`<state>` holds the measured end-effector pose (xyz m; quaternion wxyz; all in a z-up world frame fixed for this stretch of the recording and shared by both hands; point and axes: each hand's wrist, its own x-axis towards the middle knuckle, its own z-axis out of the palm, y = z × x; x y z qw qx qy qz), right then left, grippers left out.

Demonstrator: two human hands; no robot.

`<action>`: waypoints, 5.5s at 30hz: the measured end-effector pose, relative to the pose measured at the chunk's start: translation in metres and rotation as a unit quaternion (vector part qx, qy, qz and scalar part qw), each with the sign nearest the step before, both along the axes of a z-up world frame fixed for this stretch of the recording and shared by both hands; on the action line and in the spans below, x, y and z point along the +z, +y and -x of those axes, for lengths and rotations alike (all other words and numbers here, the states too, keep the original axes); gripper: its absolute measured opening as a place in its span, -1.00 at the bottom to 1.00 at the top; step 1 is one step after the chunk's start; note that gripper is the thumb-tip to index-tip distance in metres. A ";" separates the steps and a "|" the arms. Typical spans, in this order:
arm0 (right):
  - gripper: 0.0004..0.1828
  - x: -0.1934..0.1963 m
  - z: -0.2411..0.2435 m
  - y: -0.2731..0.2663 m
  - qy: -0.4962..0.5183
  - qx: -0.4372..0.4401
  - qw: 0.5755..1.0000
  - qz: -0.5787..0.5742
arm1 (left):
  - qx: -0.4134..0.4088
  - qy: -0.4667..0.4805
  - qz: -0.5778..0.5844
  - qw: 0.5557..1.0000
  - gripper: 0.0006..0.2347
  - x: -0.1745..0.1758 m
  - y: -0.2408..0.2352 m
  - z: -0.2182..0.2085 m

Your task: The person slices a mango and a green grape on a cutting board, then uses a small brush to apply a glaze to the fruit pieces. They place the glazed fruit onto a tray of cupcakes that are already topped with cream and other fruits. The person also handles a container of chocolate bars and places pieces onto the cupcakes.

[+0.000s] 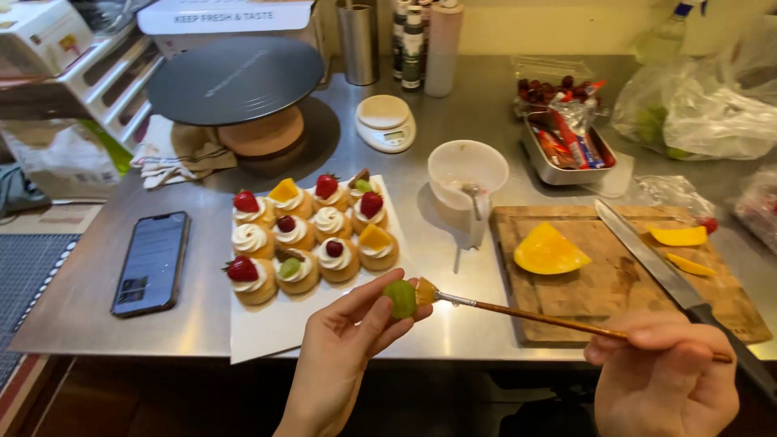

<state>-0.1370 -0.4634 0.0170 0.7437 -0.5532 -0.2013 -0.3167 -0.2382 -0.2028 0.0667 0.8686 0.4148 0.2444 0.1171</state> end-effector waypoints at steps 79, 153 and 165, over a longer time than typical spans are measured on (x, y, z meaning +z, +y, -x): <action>-0.50 0.036 0.065 0.054 0.027 0.011 0.950 0.310 | 0.209 -0.040 -0.043 0.976 -0.58 -0.061 0.056 0.036; -0.61 -0.071 -0.029 0.015 0.187 -0.089 0.976 -0.059 | -0.164 0.160 -0.684 0.693 -0.87 0.013 0.212 -0.129; -0.58 -0.072 -0.030 0.010 0.190 -0.105 0.975 -0.056 | -0.142 0.166 -0.719 0.660 -0.85 -0.009 0.211 -0.140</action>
